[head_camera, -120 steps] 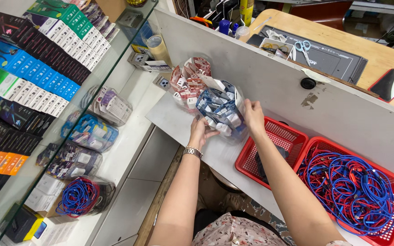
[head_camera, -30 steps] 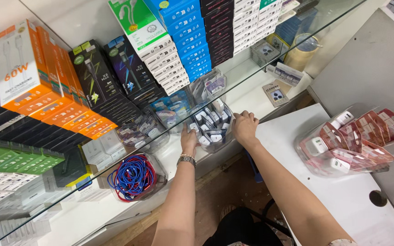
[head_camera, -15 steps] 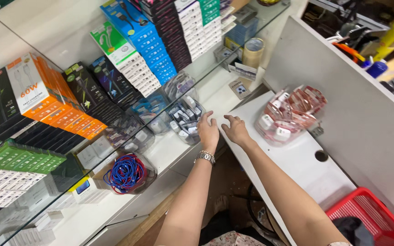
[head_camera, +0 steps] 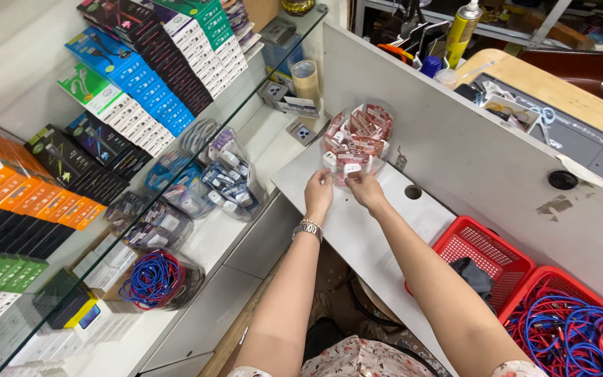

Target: The person wipes the packaging of small electronics with a dark cloth and places them into clear plastic containers. The person then moves the filled containers onto a glass shelf.

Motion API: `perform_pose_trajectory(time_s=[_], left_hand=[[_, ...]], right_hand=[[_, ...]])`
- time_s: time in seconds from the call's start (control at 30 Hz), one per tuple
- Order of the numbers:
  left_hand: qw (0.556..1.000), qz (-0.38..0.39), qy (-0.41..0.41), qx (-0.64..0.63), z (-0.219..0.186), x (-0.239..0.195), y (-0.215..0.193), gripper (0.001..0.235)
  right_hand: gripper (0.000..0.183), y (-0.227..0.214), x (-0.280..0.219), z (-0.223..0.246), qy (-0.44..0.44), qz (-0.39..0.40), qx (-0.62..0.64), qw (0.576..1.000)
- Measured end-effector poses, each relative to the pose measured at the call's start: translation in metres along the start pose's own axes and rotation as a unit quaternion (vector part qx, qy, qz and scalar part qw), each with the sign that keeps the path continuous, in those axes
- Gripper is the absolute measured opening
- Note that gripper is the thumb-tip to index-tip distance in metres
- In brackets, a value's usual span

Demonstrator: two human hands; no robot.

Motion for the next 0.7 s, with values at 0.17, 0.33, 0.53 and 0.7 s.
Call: perform_pose_trajectory(time_s=[0.17,0.33,0.53,0.7], left_hand=[[0.997,0.06,-0.034,0.031,-0.002,0.006,0.02,0.053],[0.996,0.091,-0.01,0.019,0.012,0.015,0.035,0.058],[0.996,0.064,-0.054,0.008,0.034,0.035,0.03,0.064],[0.975,0.089,-0.136,-0.154,0.031,0.042,0.036,0.075]], right_hand=[[0.06,-0.04,0.005,-0.022,0.03,-0.071,0.181,0.98],[0.064,-0.048,0.031,-0.016,0.015,-0.023,0.308,0.951],[0.072,-0.035,0.052,-0.012,0.049,-0.033,0.295,0.954],[0.062,-0.03,0.061,-0.015,-0.005,-0.035,0.365,0.93]])
Point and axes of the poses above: each hand's wrist, its own x-axis towards the middle knuckle, its own y-axis out of the palm, z = x × y, the point moved 4 cm from there along x, towards the middle knuckle, and after that the axes turned 12 degrees about z, right-handed, at the moved point
